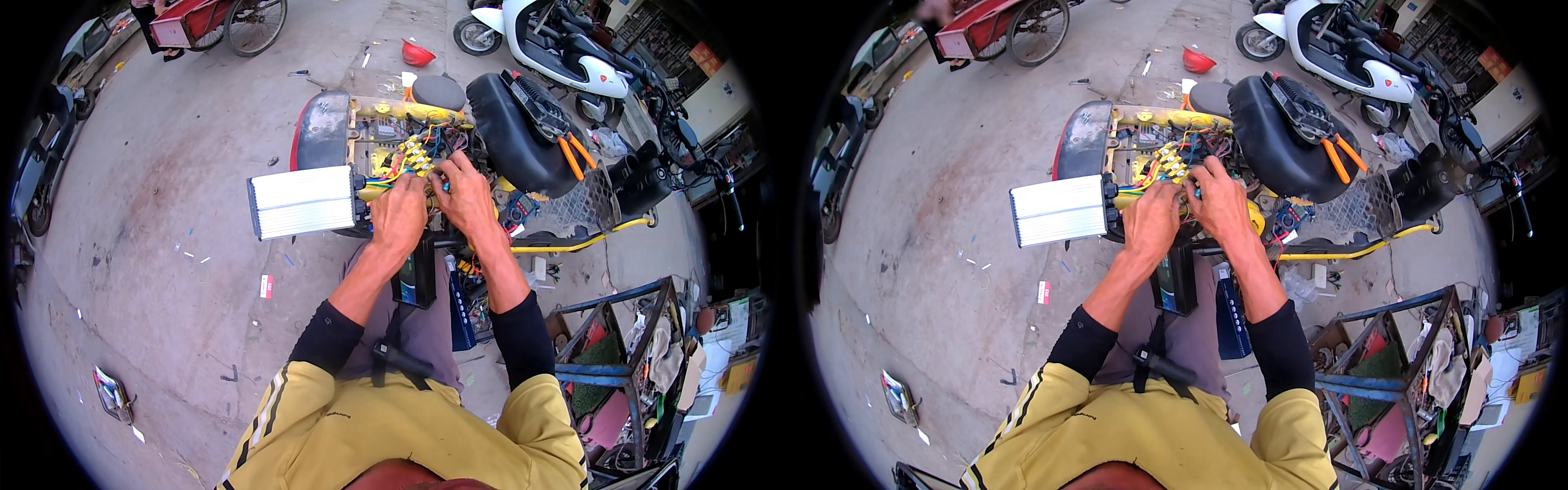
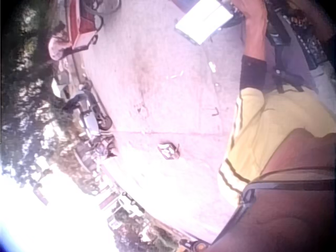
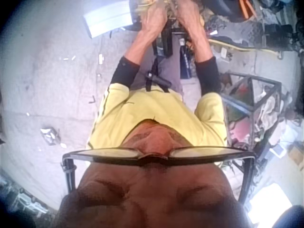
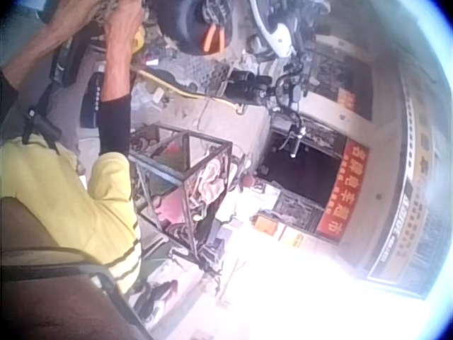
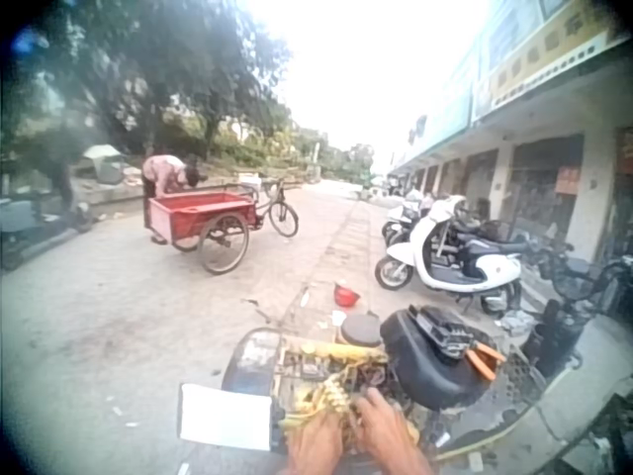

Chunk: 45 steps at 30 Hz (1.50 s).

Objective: The person repairs the electrical wiring of a yellow electric scooter. They use a screwdriver to tighten screws on a terminal block, connecting multiple colored wires. The person works continuously on the wiring harness throughout the clip.

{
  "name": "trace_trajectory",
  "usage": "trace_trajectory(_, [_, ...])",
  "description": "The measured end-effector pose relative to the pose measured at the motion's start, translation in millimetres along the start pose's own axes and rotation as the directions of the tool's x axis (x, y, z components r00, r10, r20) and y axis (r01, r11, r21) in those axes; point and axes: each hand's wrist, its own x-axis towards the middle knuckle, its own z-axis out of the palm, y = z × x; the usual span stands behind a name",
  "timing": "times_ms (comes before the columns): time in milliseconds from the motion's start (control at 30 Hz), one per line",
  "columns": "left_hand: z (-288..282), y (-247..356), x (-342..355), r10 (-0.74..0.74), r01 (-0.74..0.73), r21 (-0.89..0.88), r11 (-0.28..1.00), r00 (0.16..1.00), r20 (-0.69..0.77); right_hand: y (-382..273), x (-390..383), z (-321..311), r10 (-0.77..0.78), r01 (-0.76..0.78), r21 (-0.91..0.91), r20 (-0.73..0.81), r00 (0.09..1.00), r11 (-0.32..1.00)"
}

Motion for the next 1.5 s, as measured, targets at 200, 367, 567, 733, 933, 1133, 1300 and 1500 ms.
trace_trajectory(200, [0.7,3.2,-1.0,-0.03,0.027,-0.059,0.998,0.999,-0.042,-0.9,-3.7,6.5,0.03,-0.019,0.12,-0.091,0.995,0.993])
trace_trajectory(367, [0.8,3.7,-2.9,-0.057,0.045,-0.138,0.989,0.995,-0.081,1.1,-2.6,4.1,0.013,-0.002,0.172,-0.061,0.998,0.985])
trace_trajectory(567, [3.7,3.6,-6.6,-0.065,0.049,-0.129,0.99,0.99,-0.125,0.6,0.4,2.6,0.022,-0.021,0.106,-0.007,1.0,0.994])
trace_trajectory(733, [5.0,3.2,-9.5,-0.061,0.035,-0.154,0.987,0.983,-0.172,-2.2,12.4,-4.9,-0.045,0.042,0.066,0.049,0.998,0.997])
trace_trajectory(933, [4.5,4.4,-10.5,-0.068,0.047,-0.161,0.986,0.99,-0.125,2.3,27.7,-15.5,-0.059,0.044,0.095,0.17,0.984,0.994])
trace_trajectory(1133, [0.1,7.6,-10.8,-0.064,0.042,-0.15,0.988,0.987,-0.15,6.9,20.8,-11.0,-0.1,0.083,0.116,0.152,0.983,0.99])
trace_trajectory(1300, [-1.4,11.0,-14.8,-0.077,0.056,-0.144,0.988,0.986,-0.146,6.0,17.8,-13.0,-0.109,0.096,0.1,0.138,0.984,0.99])
trace_trajectory(1500, [1.2,12.1,-19.2,-0.055,0.034,-0.129,0.991,0.985,-0.164,10.1,9.1,-10.2,-0.043,0.023,0.185,0.106,0.993,0.982])
